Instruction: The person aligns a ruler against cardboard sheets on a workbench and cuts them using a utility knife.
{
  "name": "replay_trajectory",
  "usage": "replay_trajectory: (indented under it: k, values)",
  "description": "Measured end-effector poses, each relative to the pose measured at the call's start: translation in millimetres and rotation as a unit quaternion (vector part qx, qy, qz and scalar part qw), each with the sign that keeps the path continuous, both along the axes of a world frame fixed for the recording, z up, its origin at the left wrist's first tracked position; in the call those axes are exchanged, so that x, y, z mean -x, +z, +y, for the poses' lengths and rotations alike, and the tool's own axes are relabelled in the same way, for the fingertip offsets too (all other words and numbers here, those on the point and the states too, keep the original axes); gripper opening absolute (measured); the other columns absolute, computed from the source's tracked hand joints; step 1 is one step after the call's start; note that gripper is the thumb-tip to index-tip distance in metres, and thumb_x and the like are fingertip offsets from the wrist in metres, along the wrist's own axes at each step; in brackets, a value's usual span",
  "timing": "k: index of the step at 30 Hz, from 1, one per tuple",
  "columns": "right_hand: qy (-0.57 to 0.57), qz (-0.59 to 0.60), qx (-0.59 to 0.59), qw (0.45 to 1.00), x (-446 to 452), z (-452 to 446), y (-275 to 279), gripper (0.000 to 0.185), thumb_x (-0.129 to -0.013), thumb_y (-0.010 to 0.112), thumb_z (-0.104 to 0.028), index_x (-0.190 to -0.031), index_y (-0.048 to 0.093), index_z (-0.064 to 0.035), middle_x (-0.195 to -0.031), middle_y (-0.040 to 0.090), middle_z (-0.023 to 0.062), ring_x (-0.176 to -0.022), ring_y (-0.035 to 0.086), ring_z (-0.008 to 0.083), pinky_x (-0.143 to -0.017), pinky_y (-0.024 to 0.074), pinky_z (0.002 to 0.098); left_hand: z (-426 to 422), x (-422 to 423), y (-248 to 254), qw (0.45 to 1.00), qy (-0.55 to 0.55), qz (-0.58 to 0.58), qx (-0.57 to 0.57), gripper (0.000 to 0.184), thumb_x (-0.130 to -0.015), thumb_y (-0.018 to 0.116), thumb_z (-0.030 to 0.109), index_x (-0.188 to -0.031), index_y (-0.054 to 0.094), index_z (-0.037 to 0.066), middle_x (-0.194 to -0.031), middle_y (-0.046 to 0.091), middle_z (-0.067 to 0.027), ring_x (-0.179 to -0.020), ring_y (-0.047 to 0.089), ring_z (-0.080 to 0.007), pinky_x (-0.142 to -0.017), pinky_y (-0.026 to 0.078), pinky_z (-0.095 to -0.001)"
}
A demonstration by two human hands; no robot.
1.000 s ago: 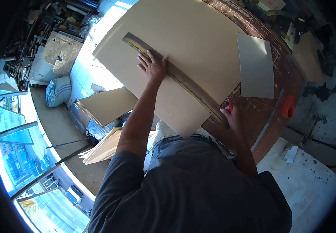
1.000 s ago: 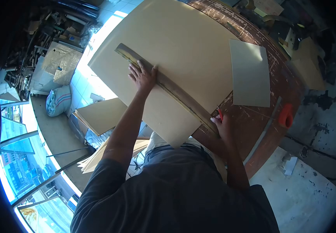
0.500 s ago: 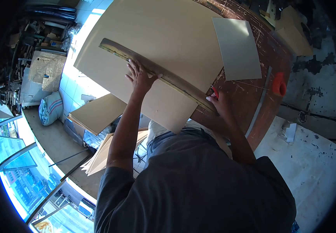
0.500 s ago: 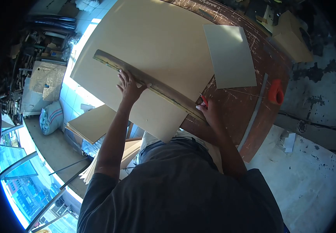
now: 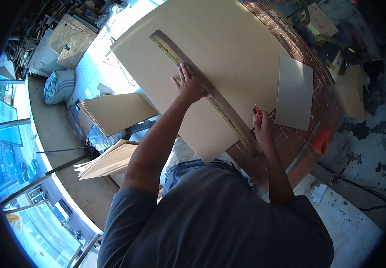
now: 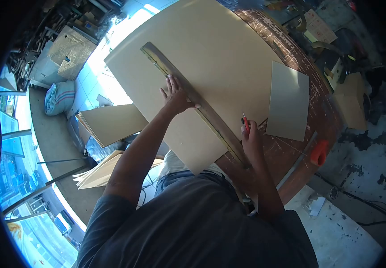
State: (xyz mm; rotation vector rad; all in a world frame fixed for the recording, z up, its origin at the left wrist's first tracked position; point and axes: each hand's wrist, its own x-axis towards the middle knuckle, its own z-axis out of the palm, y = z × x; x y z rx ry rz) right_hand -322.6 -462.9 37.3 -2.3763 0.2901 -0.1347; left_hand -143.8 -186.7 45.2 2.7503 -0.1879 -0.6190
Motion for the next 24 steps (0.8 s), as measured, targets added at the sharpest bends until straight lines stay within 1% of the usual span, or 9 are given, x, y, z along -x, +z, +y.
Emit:
replay_trajectory:
  k: [2, 4, 7, 9, 10, 12, 15, 22, 24]
  values:
    - [0.057, 0.091, -0.103, 0.989, -41.4, 15.6, 20.7, 0.026, -0.101, 0.052, -0.022, -0.118, 0.052, -0.0026, -0.085, 0.066, 0.0163, -0.077, 0.067, 0.0317, -0.069, 0.0510, 0.0422, 1.3, -1.0, -3.2, 1.000, 0.005, 0.002, 0.002, 0.148, -0.058, 0.085, 0.062, -0.147, -0.003, -0.016, -0.156, -0.015, -0.0354, -0.148, -0.013, -0.0450, -0.111, 0.007, -0.0721]
    - [0.085, 0.117, -0.130, 0.981, -83.5, 41.7, 35.6, 0.027, -0.101, 0.051, -0.022, -0.121, 0.051, -0.0041, -0.082, 0.065, 0.0161, -0.074, 0.068, 0.0322, -0.067, 0.0511, 0.0429, -0.1, -0.1, -4.7, 1.000, 0.011, 0.006, 0.005, 0.147, -0.057, 0.084, 0.063, -0.147, 0.000, -0.016, -0.156, -0.015, -0.0353, -0.148, -0.014, -0.0442, -0.111, 0.006, -0.0714]
    - [0.114, 0.183, -0.107, 0.971, -140.6, 81.4, 43.7, 0.024, -0.101, 0.049, -0.021, -0.119, 0.052, -0.0060, -0.081, 0.066, 0.0167, -0.075, 0.068, 0.0349, -0.067, 0.0511, 0.0465, 0.2, -0.1, 1.1, 1.000, 0.017, 0.003, -0.007, 0.146, -0.058, 0.084, 0.062, -0.148, 0.000, -0.016, -0.157, -0.014, -0.0339, -0.148, -0.013, -0.0438, -0.112, 0.006, -0.0708]
    - [0.199, 0.044, 0.057, 0.977, -174.8, 101.0, 26.6, 0.023, -0.100, 0.051, -0.020, -0.118, 0.053, -0.0044, -0.089, 0.068, 0.0177, -0.073, 0.068, 0.0360, -0.065, 0.0540, 0.0470, -1.3, -1.0, 3.8, 1.000, 0.011, 0.020, -0.018, 0.146, -0.058, 0.084, 0.062, -0.149, 0.000, -0.015, -0.158, -0.014, -0.0323, -0.148, -0.012, -0.0431, -0.112, 0.006, -0.0701]
    - [0.205, 0.044, 0.057, 0.976, -190.7, 113.8, 29.7, 0.023, -0.100, 0.051, -0.020, -0.118, 0.053, -0.0044, -0.089, 0.068, 0.0177, -0.073, 0.068, 0.0360, -0.065, 0.0540, 0.0470, -2.8, -1.2, 4.8, 0.999, 0.018, 0.024, -0.024, 0.146, -0.057, 0.085, 0.062, -0.149, 0.000, -0.014, -0.158, -0.013, -0.0309, -0.149, -0.012, -0.0419, -0.113, 0.006, -0.0692]
    - [0.230, 0.119, 0.153, 0.954, -218.3, 137.9, 34.0, 0.025, -0.101, 0.045, -0.024, -0.108, 0.054, -0.0006, -0.087, 0.068, 0.0231, -0.084, 0.068, 0.0419, -0.073, 0.0523, 0.0524, -3.4, -1.4, 5.9, 0.999, 0.026, 0.026, -0.020, 0.147, -0.057, 0.086, 0.061, -0.149, 0.000, -0.014, -0.158, -0.013, -0.0306, -0.149, -0.011, -0.0414, -0.113, 0.006, -0.0687]
    - [0.254, 0.103, 0.161, 0.948, -247.0, 161.7, 20.4, 0.029, -0.101, 0.045, -0.024, -0.104, 0.055, 0.0030, -0.089, 0.068, 0.0254, -0.087, 0.067, 0.0435, -0.077, 0.0533, 0.0517, -2.6, -1.6, 8.5, 0.999, 0.031, 0.033, -0.014, 0.147, -0.056, 0.087, 0.059, -0.150, -0.001, -0.013, -0.159, -0.013, -0.0297, -0.150, -0.011, -0.0401, -0.114, 0.006, -0.0677]
    - [0.263, 0.116, 0.167, 0.943, -269.0, 183.1, 8.0, 0.028, -0.100, 0.045, -0.022, -0.102, 0.058, 0.0028, -0.096, 0.066, 0.0283, -0.094, 0.064, 0.0463, -0.083, 0.0506, 0.0534, -3.6, -0.8, 5.1, 0.999, 0.038, 0.033, -0.015, 0.147, -0.057, 0.086, 0.059, -0.150, -0.003, -0.011, -0.160, -0.013, -0.0276, -0.150, -0.011, -0.0394, -0.114, 0.006, -0.0676]
    - [0.266, 0.127, 0.180, 0.938, -270.2, 185.4, 10.6, 0.025, -0.092, 0.052, -0.014, -0.106, 0.060, 0.0049, -0.103, 0.067, 0.0282, -0.099, 0.066, 0.0432, -0.087, 0.0535, 0.0493, -3.3, -0.4, 4.9, 0.999, 0.039, 0.032, -0.014, 0.147, -0.057, 0.086, 0.059, -0.151, -0.004, -0.010, -0.160, -0.013, -0.0274, -0.150, -0.012, -0.0393, -0.114, 0.007, -0.0675]
